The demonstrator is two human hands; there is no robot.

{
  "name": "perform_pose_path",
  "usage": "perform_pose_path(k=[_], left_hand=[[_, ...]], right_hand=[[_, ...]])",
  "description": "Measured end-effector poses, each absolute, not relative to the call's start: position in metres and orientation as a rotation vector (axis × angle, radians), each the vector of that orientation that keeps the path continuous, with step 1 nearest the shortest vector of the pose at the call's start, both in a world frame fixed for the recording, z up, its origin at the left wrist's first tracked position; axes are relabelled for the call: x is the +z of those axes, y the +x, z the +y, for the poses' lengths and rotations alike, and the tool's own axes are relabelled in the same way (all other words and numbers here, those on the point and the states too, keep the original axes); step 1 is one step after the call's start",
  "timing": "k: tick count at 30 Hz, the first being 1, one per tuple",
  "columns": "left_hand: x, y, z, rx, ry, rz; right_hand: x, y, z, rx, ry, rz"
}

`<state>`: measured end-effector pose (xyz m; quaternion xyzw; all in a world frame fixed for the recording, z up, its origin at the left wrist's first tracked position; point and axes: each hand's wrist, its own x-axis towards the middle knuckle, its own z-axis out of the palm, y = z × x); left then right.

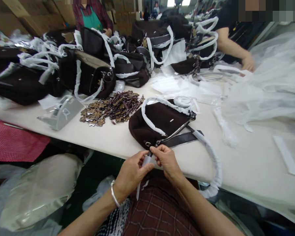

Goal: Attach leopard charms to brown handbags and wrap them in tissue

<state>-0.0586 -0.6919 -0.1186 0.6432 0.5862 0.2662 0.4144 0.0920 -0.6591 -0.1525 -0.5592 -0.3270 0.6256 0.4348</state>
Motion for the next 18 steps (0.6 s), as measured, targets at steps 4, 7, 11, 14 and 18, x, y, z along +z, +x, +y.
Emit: perform_pose_path(k=[4,7,11,14,18], left_hand=[[-0.119,-0.058,-0.691,0.655,1.673,1.568],[-0.119,-0.062,-0.678,0.616,1.460,1.479],[-0.116,-0.072,-0.660,0.452,1.238,1.291],[-0.114,-0.077,-0.654,0.428,1.152,1.215],[-0.110,-0.077,-0.655,0.538,1.220,1.276]], right_hand=[[-0.150,0.094,-0.660,1.553,-1.403,-0.936],[-0.143,0.113,-0.657,1.302,-1.433,-1.245],[-0.142,0.137,-0.650,0.634,-1.228,-1.712],[-0.153,0.141,-0.644,0.406,-1.015,-2.014],[-0.168,0.134,-0.640,0.231,-0.927,-2.184]])
